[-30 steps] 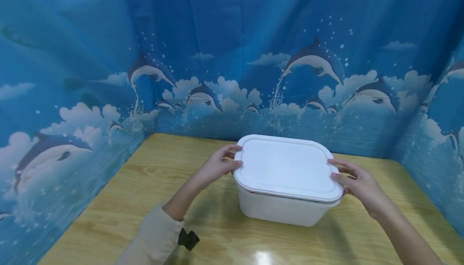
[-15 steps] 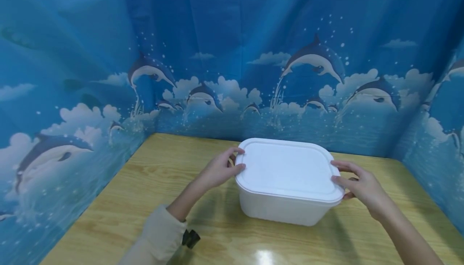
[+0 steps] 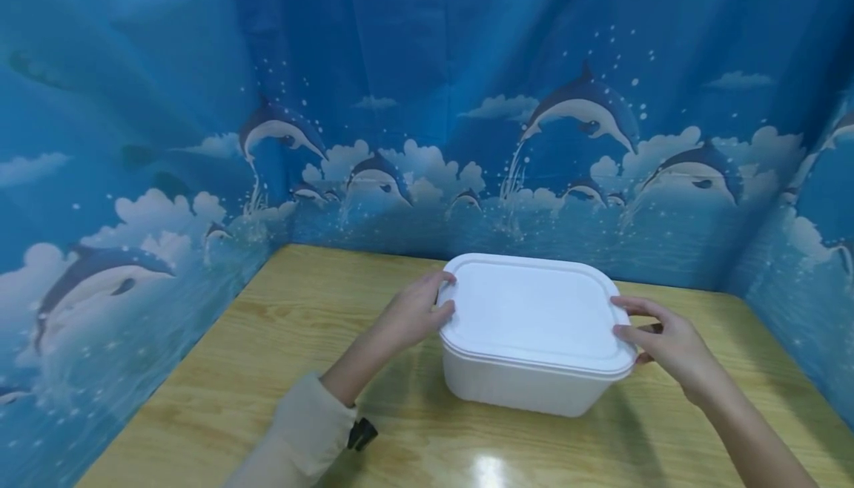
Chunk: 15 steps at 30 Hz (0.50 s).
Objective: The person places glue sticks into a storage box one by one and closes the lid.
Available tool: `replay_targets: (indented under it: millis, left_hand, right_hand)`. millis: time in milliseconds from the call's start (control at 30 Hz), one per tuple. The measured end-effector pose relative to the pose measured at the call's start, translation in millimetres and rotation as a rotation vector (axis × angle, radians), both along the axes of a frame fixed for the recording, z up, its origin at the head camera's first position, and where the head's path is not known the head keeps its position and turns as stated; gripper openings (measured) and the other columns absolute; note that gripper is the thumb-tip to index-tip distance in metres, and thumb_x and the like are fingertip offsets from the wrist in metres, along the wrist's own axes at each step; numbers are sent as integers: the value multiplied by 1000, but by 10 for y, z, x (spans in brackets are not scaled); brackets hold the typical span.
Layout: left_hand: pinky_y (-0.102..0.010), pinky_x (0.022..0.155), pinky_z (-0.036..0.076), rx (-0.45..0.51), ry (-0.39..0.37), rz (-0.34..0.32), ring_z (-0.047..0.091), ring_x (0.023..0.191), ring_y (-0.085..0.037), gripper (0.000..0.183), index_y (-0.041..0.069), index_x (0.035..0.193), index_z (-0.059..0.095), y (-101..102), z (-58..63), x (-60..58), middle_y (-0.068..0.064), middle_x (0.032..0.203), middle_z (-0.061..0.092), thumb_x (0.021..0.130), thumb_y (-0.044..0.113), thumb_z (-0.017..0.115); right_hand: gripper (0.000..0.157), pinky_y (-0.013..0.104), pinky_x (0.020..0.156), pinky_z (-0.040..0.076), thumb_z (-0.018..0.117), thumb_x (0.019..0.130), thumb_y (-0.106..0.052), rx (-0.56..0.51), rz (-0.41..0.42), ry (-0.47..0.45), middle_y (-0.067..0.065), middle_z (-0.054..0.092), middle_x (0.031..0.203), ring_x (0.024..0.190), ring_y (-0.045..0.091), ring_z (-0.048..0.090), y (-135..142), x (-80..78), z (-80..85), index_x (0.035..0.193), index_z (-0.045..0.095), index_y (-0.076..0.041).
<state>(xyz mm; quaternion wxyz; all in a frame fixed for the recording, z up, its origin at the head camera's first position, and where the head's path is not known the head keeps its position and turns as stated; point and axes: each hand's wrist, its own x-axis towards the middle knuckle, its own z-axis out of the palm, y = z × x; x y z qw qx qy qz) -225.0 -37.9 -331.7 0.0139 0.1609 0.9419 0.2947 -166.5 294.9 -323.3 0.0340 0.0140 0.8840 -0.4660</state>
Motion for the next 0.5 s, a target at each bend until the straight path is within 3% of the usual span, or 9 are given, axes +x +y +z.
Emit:
replay_targets:
  millis: [233,500]
  left_hand:
    - [-39,95,40,-55,30,-17,42,122,-22,40,17,130,45,11,2,8,-5,136,42,93,29,52]
    - [-39,93,41,-89,63,-31,45,118,-24,38,16,129,48,13,-17,17,-8,131,47,93,28,52]
  right_hand:
    - [61,32,58,51,60,89,-30,115,-27,63,27,39,128,81,21,56,-19,8,-21,136,38,1]
    - [50,31,54,48,60,89,-30,276,-52,195,26,54,116,86,32,60,-47,64,-84,126,51,3]
